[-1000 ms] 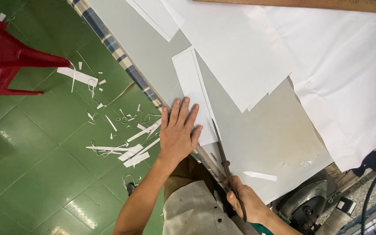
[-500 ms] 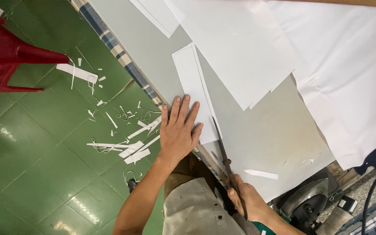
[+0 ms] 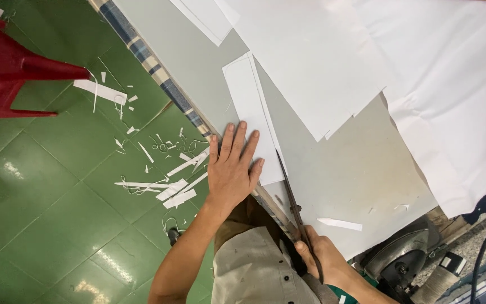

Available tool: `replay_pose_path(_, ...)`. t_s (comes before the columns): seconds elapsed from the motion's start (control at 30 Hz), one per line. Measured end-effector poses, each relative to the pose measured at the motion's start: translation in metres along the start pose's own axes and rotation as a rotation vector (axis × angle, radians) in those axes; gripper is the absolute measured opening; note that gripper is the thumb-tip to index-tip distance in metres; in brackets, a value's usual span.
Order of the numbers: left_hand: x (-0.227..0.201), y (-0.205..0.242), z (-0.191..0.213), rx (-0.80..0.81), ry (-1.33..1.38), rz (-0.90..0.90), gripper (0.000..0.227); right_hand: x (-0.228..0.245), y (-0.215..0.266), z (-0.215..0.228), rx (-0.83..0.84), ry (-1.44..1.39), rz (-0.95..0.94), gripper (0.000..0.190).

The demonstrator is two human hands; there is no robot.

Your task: The person uses large shears to cut a long strip from a white fabric sheet laid on a table. They then trim the strip into smaller rectangular pieces, holding the fabric in one hand while cutting with the other.

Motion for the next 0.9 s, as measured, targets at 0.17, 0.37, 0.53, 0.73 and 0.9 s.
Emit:
replay_pose_path(0.17,0.000,0.002,-0.003,0.016,0.003,0.009,0.056,0.005,0.006,0.013,0.090,-0.030,-0.012,0.060)
replay_pose_path(0.37,0.002,0.000,0.002,0.021,0.014,-0.004,0.057,0.048,-0.018,0.033,0.103,-0.018,-0.064,0.072)
replay_pose_path(0.53,0.014,-0.018,0.014,-0.055,-0.022,-0.048,0.061,0.032,-0.012,0.021,0.066,-0.081,-0.024,0.068)
replay_pose_path(0.73,0.029,-0.040,0.008,0.064,-0.094,-0.112,0.062,-0.006,0.000,0.005,0.107,-0.097,-0.044,0.066)
replay_pose_path(0.9,0.029,-0.042,0.010,0.077,-0.090,-0.119,0.066,0.003,-0.006,0.013,0.118,-0.021,0.031,0.071)
Point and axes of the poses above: each hand's wrist, its own y-axis away from the middle knuckle, its own z-axis out of the back of the hand, x = y × z, the point moved 1 cm from there along -y, towards the middle knuckle, and after that the axes turned 5 degrees about y, right-handed, at the moved point
